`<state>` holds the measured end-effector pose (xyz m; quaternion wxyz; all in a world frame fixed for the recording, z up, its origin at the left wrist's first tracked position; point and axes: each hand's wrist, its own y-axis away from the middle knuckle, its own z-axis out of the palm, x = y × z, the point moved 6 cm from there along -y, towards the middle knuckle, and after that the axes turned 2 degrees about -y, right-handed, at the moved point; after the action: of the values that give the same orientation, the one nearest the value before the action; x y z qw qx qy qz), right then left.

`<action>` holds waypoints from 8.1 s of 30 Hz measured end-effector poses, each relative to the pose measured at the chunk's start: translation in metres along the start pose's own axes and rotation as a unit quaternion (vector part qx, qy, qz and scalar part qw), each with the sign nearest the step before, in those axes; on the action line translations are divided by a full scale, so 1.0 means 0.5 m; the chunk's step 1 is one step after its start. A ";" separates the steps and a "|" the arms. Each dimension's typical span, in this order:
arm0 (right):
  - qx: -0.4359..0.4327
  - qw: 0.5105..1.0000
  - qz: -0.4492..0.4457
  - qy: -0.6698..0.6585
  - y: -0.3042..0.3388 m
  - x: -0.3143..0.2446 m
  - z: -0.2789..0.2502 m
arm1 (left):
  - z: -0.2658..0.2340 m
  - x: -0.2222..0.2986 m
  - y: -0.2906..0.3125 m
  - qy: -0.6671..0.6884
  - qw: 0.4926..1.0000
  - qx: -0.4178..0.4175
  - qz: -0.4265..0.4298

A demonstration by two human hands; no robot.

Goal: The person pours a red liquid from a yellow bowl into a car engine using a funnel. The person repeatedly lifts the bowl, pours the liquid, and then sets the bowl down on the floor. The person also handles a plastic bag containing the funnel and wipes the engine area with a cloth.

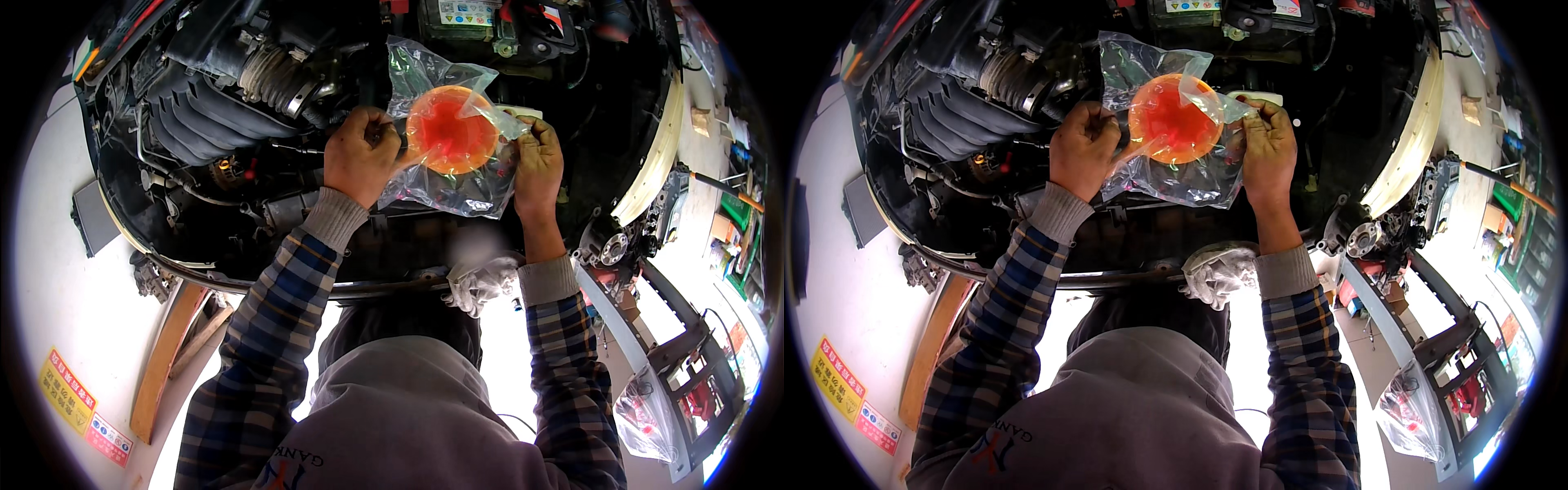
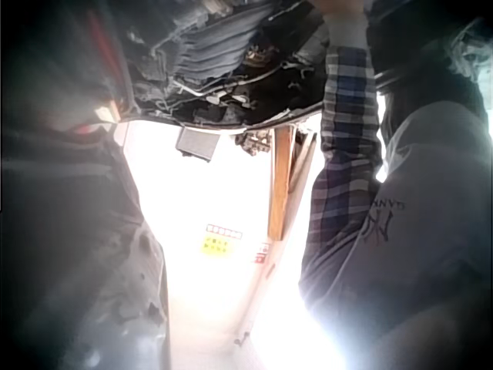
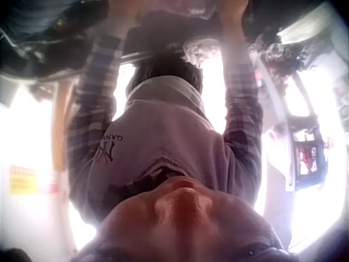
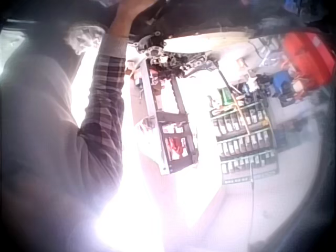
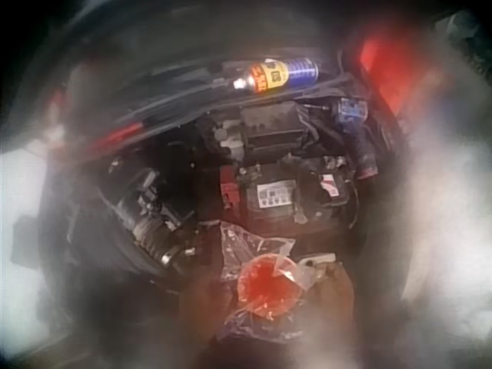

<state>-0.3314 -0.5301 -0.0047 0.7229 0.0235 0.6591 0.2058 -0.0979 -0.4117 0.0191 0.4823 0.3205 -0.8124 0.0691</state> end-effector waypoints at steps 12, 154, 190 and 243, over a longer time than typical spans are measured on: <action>0.005 1.000 0.005 -0.003 0.003 -0.001 0.003 | -0.015 0.016 0.007 -0.014 0.999 -0.015 0.025; 0.061 0.993 -0.051 0.092 0.052 -0.051 0.014 | -0.010 0.058 -0.015 0.146 0.982 -0.088 -0.086; 0.069 0.945 -0.204 0.245 0.024 -0.078 0.034 | -0.004 0.097 -0.062 -0.137 0.980 -0.053 0.135; 0.178 0.954 -0.127 0.207 0.020 -0.035 -0.010 | -0.019 0.052 -0.027 -0.073 0.996 0.053 0.014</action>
<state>-0.3394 -0.5278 0.0144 0.5746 0.0250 0.8180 -0.0079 -0.0914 -0.4302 0.0429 0.4033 0.3381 -0.8449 0.0958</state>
